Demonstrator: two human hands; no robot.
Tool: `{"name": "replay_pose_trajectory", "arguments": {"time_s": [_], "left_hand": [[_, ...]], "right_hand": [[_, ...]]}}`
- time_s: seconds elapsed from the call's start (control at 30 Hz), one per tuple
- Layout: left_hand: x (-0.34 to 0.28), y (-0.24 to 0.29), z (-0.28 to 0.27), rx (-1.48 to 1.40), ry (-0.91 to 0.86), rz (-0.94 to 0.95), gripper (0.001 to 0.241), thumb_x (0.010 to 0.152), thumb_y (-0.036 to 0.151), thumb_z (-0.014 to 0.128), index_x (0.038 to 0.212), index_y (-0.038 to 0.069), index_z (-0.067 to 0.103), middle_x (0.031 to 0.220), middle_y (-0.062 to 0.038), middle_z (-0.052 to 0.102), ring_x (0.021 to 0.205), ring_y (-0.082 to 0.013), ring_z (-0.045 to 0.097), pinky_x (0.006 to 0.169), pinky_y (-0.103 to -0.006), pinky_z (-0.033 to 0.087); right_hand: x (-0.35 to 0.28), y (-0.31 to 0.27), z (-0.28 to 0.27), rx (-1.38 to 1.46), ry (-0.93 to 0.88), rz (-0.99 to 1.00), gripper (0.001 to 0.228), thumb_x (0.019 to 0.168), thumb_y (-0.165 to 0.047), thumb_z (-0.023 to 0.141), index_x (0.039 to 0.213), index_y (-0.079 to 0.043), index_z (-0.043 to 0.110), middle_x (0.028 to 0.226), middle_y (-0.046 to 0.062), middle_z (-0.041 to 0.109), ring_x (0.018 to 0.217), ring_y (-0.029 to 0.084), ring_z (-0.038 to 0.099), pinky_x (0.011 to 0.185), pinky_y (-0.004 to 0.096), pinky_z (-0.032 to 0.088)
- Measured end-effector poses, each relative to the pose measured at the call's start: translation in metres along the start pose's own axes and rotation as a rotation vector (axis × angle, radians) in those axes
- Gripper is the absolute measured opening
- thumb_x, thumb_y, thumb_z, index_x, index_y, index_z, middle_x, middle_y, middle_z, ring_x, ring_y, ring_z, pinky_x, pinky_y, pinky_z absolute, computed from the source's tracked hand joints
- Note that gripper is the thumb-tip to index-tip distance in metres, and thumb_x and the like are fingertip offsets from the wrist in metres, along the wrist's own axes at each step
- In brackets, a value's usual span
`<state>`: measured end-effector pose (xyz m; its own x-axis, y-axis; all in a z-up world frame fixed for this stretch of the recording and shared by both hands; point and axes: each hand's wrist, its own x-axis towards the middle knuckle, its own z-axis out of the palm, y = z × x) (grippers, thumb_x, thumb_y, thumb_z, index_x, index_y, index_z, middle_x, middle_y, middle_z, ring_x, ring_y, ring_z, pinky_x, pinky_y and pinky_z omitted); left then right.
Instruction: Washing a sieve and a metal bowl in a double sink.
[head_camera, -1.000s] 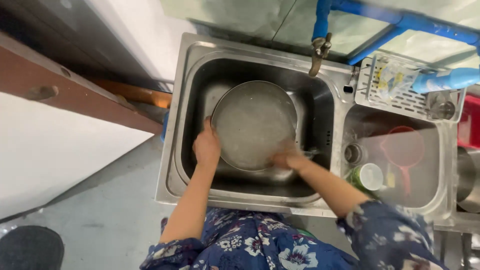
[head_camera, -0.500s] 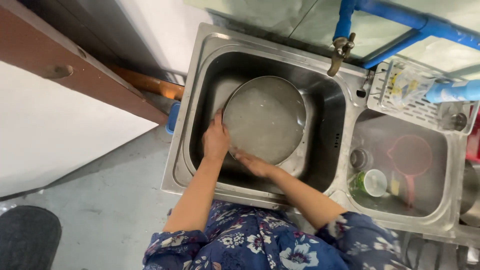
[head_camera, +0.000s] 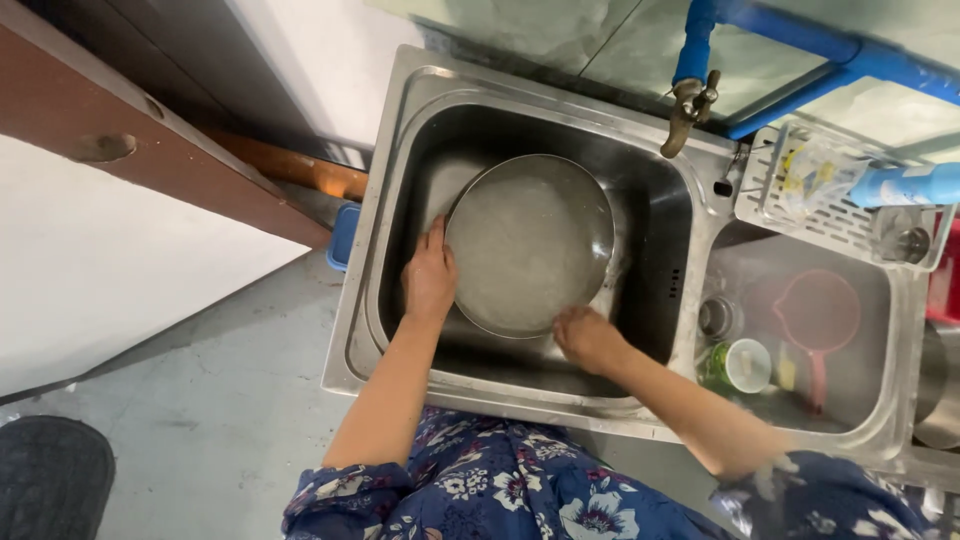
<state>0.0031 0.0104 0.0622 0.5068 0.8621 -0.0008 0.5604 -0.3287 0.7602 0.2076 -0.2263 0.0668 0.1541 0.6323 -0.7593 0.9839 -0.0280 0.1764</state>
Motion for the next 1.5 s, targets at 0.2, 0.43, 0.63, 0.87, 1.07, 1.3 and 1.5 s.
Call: {"name": "replay_pose_trajectory", "arguments": {"time_s": [0.2,0.43,0.63,0.87,1.07,1.3,1.5], "left_hand": [[-0.001,-0.005,0.003,-0.037,0.063,0.079,0.051,0.098,0.012,0.054,0.148,0.014,0.049,0.130,-0.021,0.063,0.100,-0.0451,0.067,0.084,-0.0505,0.056],[-0.002,-0.001,0.001,-0.054,0.035,0.041,0.050,0.099,0.012,0.055,0.149,0.016,0.050,0.121,-0.020,0.065,0.098,-0.0447,0.067,0.083,-0.0510,0.056],[0.001,-0.004,0.006,-0.050,0.053,0.046,0.050,0.097,0.011,0.057,0.146,0.015,0.053,0.118,-0.020,0.065,0.098,-0.0443,0.067,0.083,-0.0502,0.057],[-0.002,-0.002,0.004,-0.071,0.088,0.104,0.048,0.097,0.009,0.056,0.145,0.009,0.053,0.124,-0.024,0.064,0.100,-0.0453,0.066,0.084,-0.0485,0.058],[-0.004,0.003,0.000,-0.077,0.099,0.107,0.046,0.099,0.010,0.056,0.145,0.009,0.054,0.119,-0.022,0.065,0.098,-0.0442,0.068,0.083,-0.0477,0.058],[-0.004,0.008,-0.002,-0.078,0.091,0.085,0.047,0.098,0.009,0.056,0.145,0.010,0.055,0.117,-0.021,0.066,0.095,-0.0435,0.068,0.081,-0.0476,0.059],[-0.003,0.007,-0.003,-0.048,0.093,0.103,0.049,0.096,0.009,0.057,0.145,0.010,0.055,0.120,-0.021,0.065,0.096,-0.0433,0.068,0.081,-0.0466,0.059]], "right_hand": [[0.018,0.041,0.017,0.102,0.552,0.205,0.042,0.101,-0.025,0.041,0.131,-0.005,0.062,0.154,0.012,0.044,0.149,0.030,0.043,0.121,0.055,0.034],[0.013,0.056,0.027,0.501,0.687,0.497,0.031,0.098,-0.035,0.062,0.126,-0.027,0.070,0.154,0.037,0.037,0.127,0.045,0.053,0.101,0.044,0.049],[0.046,0.054,0.032,1.381,0.917,0.509,0.052,0.083,-0.001,0.072,0.131,-0.001,0.054,0.106,0.022,0.073,0.089,0.027,0.073,0.080,0.033,0.058],[0.055,0.032,0.026,1.413,1.061,0.682,0.032,0.087,-0.002,0.064,0.117,0.005,0.071,0.093,0.017,0.077,0.082,0.020,0.074,0.077,0.033,0.056],[0.059,0.038,0.030,1.302,1.116,0.704,0.030,0.092,-0.010,0.066,0.115,0.008,0.071,0.084,0.020,0.074,0.075,0.019,0.072,0.072,0.034,0.055],[0.057,0.048,0.020,1.321,1.146,0.689,0.026,0.095,-0.020,0.067,0.093,0.005,0.074,0.069,0.020,0.069,0.060,0.013,0.065,0.062,0.035,0.052],[0.061,0.064,0.017,1.258,0.953,0.805,0.045,0.102,-0.032,0.071,0.080,0.007,0.071,0.063,0.025,0.061,0.052,0.032,0.060,0.060,0.043,0.049]]}}
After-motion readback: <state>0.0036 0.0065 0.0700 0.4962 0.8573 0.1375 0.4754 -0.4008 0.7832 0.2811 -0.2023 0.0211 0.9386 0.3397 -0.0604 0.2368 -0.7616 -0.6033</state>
